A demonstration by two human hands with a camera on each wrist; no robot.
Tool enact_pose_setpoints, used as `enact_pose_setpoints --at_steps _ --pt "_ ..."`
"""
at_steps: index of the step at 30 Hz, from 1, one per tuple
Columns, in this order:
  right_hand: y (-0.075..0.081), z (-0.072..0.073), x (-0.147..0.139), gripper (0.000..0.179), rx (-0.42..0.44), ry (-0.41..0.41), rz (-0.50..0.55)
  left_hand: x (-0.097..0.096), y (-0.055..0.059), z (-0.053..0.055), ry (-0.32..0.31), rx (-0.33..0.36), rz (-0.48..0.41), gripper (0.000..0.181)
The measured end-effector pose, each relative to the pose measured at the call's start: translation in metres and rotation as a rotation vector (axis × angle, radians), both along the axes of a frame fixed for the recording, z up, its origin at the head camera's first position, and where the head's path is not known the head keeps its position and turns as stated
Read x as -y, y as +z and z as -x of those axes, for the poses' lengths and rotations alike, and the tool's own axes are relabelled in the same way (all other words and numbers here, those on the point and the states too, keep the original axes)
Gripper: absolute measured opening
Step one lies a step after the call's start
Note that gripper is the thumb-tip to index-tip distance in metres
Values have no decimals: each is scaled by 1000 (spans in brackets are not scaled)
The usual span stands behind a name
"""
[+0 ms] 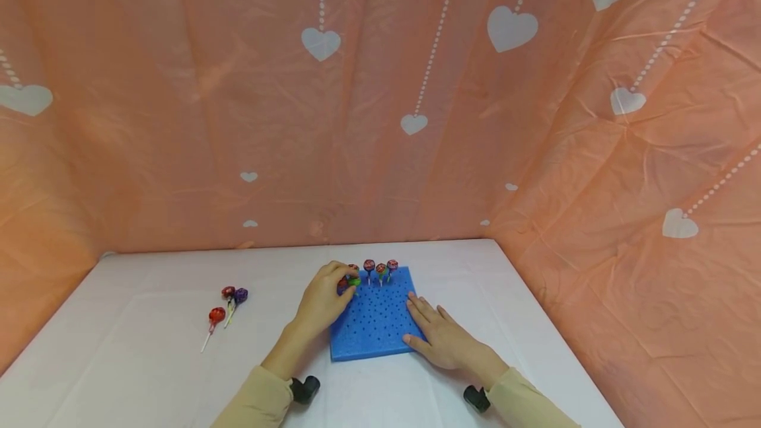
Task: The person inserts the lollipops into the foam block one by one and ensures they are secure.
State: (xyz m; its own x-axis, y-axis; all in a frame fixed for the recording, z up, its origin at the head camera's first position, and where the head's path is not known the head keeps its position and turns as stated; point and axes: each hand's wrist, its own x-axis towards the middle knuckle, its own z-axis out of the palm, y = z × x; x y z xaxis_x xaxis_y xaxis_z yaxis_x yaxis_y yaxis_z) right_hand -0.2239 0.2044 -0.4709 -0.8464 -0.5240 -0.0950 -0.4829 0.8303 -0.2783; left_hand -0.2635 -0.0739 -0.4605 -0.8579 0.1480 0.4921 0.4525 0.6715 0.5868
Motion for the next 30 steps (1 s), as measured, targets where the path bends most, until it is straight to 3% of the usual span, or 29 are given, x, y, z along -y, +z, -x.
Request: enact_pose_setpoints --at_steps 15,24,30 --pt "-5 2 0 78 1 7 3 11 6 -7 -2 -49 -32 24" --pt "-4 2 0 78 0 4 -5 32 12 -12 26 -9 -63 24" --pt "-2 1 0 79 9 -3 5 50 13 -17 44 -42 -43 25"
